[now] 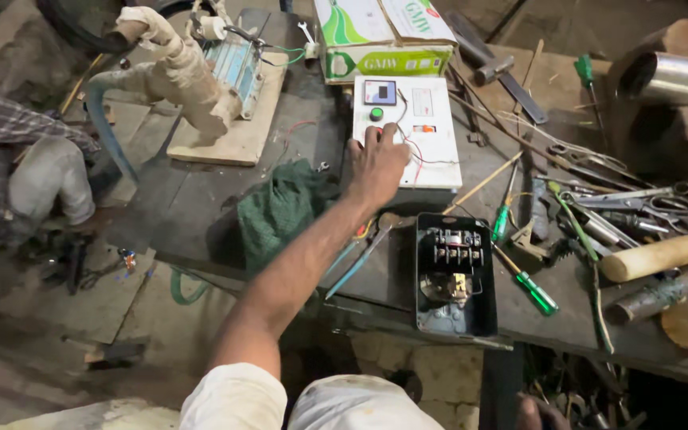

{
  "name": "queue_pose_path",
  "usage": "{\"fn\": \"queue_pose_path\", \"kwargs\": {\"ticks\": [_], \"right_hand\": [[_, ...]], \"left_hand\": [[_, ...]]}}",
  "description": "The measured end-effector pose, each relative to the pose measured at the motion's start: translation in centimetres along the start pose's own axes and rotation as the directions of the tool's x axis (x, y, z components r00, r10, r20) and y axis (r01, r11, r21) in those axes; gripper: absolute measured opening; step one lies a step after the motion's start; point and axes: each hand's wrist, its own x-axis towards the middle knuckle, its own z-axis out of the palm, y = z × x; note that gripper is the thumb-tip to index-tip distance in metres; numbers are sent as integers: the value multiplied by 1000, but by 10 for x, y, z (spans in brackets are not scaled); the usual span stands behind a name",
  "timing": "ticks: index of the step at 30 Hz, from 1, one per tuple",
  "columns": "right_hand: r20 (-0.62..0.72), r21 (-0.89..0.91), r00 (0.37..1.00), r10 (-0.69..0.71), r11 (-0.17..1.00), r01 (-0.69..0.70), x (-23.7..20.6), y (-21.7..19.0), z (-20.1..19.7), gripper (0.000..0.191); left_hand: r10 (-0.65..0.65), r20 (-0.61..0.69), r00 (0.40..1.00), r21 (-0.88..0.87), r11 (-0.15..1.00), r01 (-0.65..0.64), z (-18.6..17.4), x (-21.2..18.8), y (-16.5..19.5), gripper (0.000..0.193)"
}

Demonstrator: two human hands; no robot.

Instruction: The person works on an open electrical component on a cluttered workbench. They use electrical tape to wrap wires, then use a screwdriver to tighten terminals and adjust internal parts. The person repeatedly handles the component and tools throughout the clip.

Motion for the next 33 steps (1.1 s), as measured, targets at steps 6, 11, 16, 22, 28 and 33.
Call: {"fn": "queue_pose_path", "kwargs": {"ticks": [6, 11, 16, 22, 28, 33], "right_hand": [[-28, 52, 946, -323, 944, 325, 5, -21, 5, 31], [-7, 50, 741, -672, 740, 671, -15, -88, 30, 39], [30, 27, 628, -777, 629, 777, -30, -127, 56, 42], [132, 135, 635, -761, 649, 749, -34, -114, 68, 29], [166, 279, 644, -747, 662, 696, -34, -96, 82, 25], [213, 343, 582, -785, 618, 707, -16, -79, 87, 27]], "left_hand": [[94, 16, 995, -736, 675, -52, -28, -60, 12, 20], [62, -63, 996, -940, 331, -80, -45, -147, 50, 22], [-80, 15, 997, -994, 106, 23, -44, -194, 68, 22], [-127, 162, 979, -987, -39, 159, -41, -215, 62, 33], [-27, 2, 1000, -904, 427, 13, -50, -223, 46, 40], [-52, -38, 998, -880, 475, -8, -55, -225, 43, 27]]}}
